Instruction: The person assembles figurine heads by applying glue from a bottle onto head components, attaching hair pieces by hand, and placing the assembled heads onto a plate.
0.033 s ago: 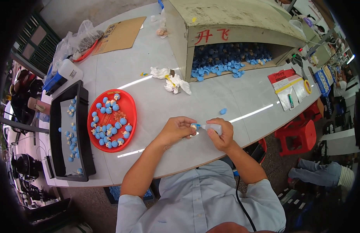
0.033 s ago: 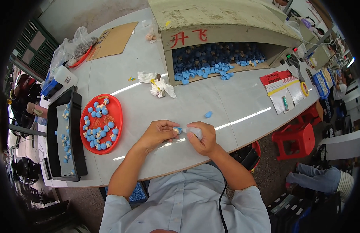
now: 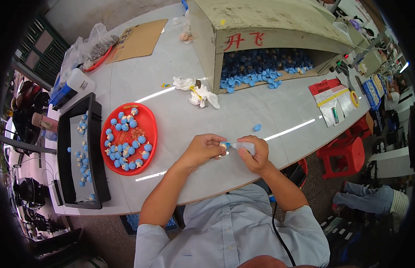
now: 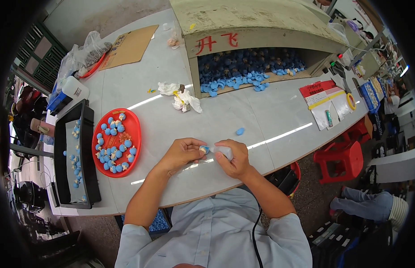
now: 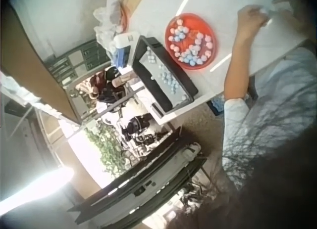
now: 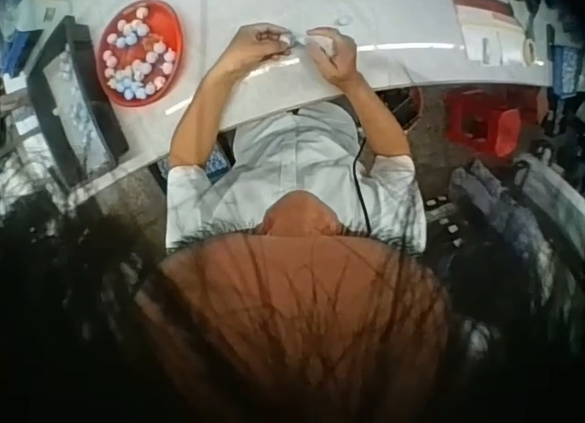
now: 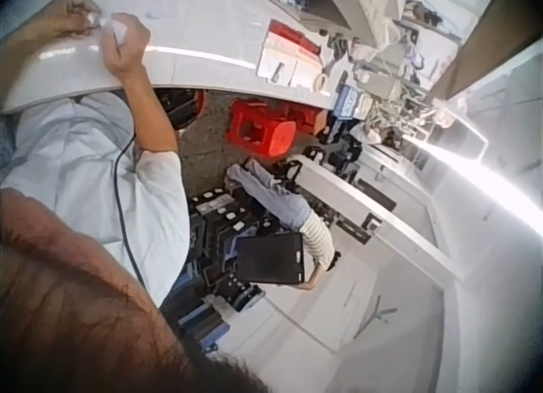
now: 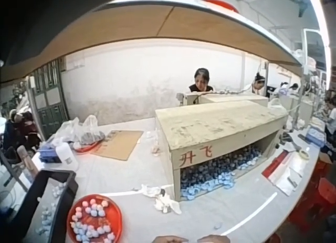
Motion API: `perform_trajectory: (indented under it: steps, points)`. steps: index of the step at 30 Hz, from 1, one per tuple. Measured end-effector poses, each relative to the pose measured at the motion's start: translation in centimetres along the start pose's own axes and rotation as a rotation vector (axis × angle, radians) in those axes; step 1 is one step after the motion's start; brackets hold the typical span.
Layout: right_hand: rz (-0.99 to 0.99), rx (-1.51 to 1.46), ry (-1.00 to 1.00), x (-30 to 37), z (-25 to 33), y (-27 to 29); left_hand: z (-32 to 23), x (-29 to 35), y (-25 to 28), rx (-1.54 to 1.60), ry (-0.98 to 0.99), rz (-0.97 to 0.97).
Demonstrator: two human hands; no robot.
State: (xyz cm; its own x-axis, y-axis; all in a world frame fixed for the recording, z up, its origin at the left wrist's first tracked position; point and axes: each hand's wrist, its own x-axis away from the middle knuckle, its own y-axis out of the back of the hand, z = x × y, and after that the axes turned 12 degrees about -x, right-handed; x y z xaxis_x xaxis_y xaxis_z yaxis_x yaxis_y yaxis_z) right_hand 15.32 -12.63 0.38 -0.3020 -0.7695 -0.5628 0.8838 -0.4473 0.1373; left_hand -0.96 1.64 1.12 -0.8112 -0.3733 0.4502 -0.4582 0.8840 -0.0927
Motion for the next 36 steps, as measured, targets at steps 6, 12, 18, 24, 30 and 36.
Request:
perform_trajectory:
  steps: [6,12,18,24,30,36]
  points:
    - [0.016,0.054,0.073,-0.27,-0.10,-0.23,0.08,-0.06,0.01,0.021,-0.025,0.008]
    - [-0.027,0.139,0.172,-0.37,-0.10,-0.40,-0.20,0.06,0.06,0.054,-0.002,-0.014]
    - [-0.031,0.147,0.181,-0.07,-0.21,-0.35,-0.56,0.20,-0.08,0.039,0.018,-0.029]
    - [-0.030,0.157,0.180,-0.08,-0.29,-0.40,-0.82,0.28,-0.21,0.046,0.023,-0.050]
    - [-0.033,0.160,0.178,0.09,-0.25,-0.24,-0.77,0.20,-0.17,0.059,0.031,-0.052]
    - [-0.031,0.162,0.189,0.06,-0.23,-0.34,-0.77,0.23,-0.23,0.062,0.036,-0.056]
